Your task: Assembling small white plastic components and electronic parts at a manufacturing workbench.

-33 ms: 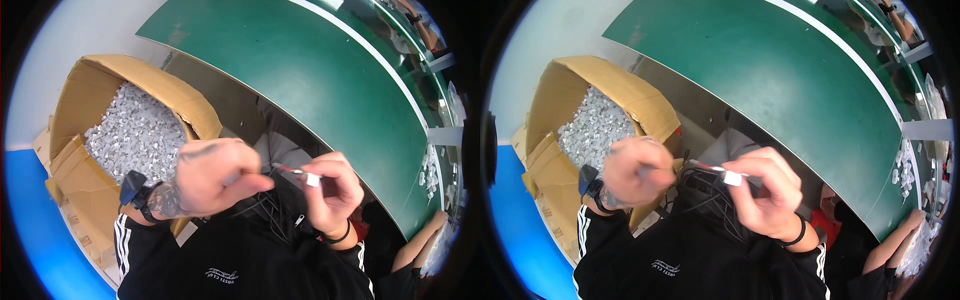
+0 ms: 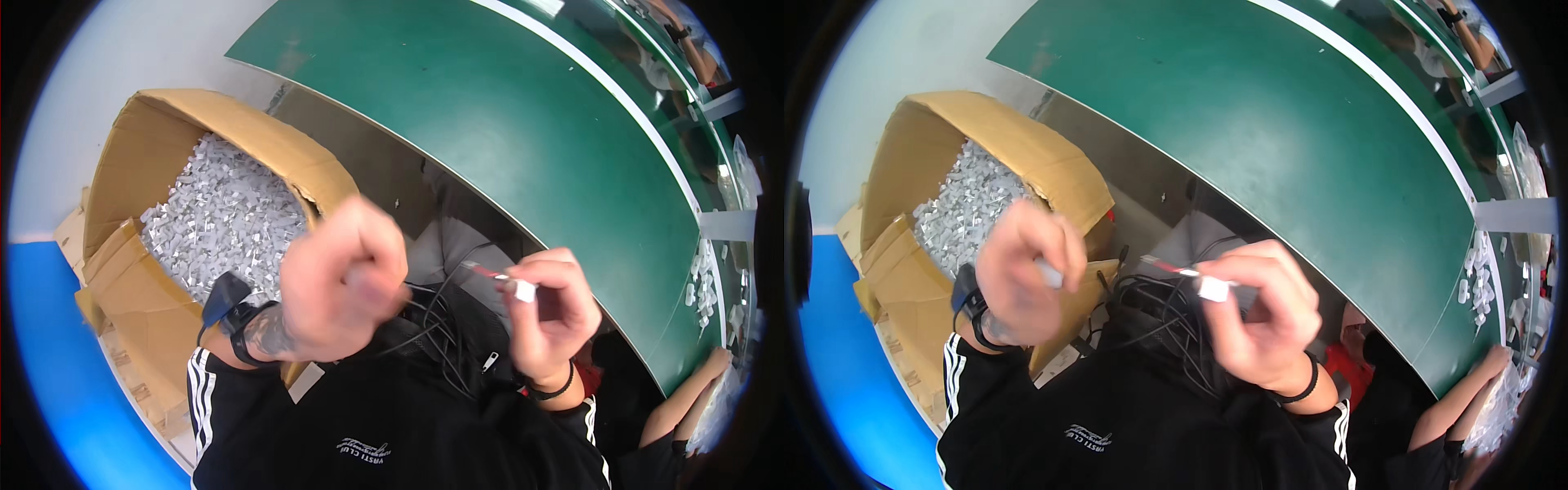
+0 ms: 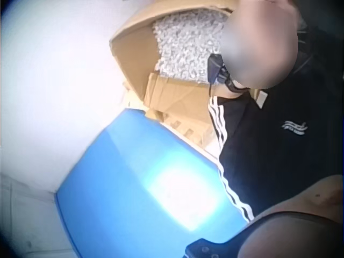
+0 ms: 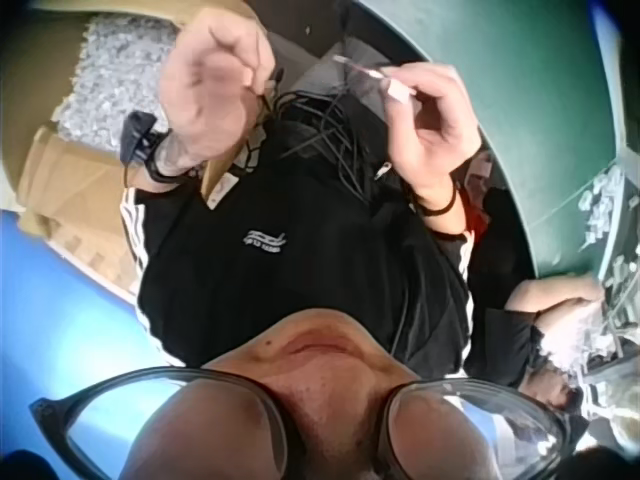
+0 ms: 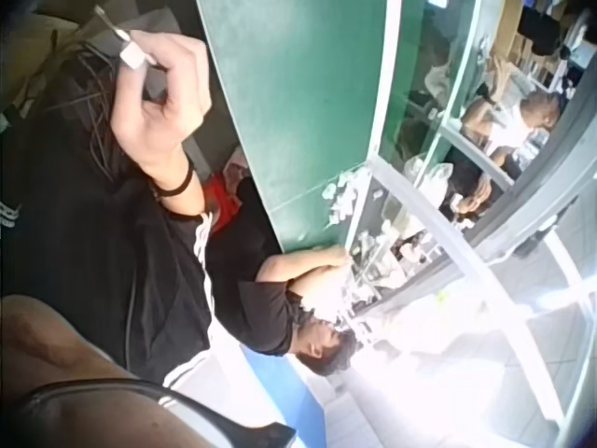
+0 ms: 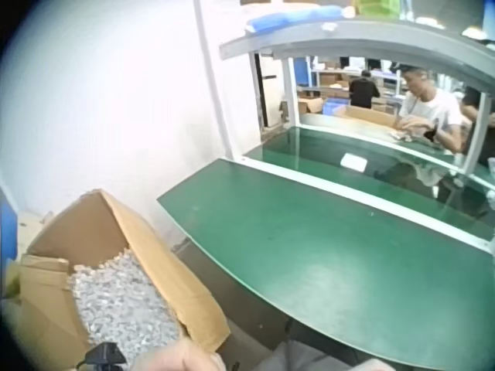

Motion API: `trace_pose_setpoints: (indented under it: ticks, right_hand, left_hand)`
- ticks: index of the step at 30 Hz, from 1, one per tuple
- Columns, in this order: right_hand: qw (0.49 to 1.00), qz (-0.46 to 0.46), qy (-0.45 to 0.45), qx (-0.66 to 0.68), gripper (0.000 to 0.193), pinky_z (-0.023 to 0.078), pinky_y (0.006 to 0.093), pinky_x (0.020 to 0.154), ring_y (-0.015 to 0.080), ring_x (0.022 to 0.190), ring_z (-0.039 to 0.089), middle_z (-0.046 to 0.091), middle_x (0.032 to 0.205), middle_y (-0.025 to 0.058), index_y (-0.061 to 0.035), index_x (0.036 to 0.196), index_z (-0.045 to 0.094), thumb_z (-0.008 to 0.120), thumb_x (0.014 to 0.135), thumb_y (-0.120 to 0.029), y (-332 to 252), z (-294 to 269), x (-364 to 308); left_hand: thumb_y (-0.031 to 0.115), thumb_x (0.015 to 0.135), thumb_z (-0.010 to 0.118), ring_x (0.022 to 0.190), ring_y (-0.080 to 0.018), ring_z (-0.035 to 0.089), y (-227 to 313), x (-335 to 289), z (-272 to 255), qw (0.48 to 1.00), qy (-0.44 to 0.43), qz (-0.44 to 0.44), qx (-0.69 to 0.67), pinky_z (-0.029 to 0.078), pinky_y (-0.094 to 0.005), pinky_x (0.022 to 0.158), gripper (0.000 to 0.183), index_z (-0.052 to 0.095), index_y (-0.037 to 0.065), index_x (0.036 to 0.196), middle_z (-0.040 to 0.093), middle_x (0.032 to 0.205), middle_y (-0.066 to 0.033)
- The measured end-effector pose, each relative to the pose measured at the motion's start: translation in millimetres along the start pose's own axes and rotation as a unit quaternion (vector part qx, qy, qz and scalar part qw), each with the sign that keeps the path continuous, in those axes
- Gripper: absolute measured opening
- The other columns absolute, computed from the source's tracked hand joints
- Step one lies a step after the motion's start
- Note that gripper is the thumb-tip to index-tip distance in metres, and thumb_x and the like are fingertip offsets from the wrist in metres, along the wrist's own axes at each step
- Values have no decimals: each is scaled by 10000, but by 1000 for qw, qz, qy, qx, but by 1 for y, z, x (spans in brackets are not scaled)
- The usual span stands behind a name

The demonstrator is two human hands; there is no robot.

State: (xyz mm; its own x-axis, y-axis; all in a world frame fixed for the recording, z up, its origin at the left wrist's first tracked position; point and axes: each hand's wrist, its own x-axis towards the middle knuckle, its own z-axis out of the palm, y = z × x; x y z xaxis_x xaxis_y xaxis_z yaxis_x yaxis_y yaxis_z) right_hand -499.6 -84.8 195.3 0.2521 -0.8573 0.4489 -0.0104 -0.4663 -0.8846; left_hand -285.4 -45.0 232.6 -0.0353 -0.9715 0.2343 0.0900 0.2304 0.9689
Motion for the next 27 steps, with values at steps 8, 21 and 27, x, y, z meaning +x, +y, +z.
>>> trace_pose_setpoints:
  ticks: [8, 21, 27]
  right_hand:
    - [975, 72, 72, 197, 90, 529, 261, 610, 112, 652, 578, 550, 938, 127, 32, 943, 536, 560, 859, 50, 13, -5, 1]
    - [932, 116, -99, 328, 140, 542, 298, 796, 209, 916, 639, 575, 1114, 195, 46, 966, 624, 597, 833, 79, 15, 16, -5]
    - [975, -62, -102, 190, 172, 524, 304, 707, 238, 850, 625, 628, 1015, 178, -6, 856, 686, 676, 709, 83, 21, 12, -2]
  left_hand:
    - [120, 959, 446, 776, -114, 522, -7, 15, 4, 963, 42, -222, -144, 436, -241, 727, 487, 274, -24, 1391, 595, 953, -127]
    - [28, 712, 776, 564, -140, 622, -13, 13, 24, 906, -80, 112, 401, 465, -242, 494, 560, 464, 2, 1176, 601, 659, -36]
    - [68, 675, 774, 541, -159, 595, -9, 14, 18, 852, -126, 193, 470, 454, -246, 466, 544, 537, -15, 1157, 669, 872, -57]
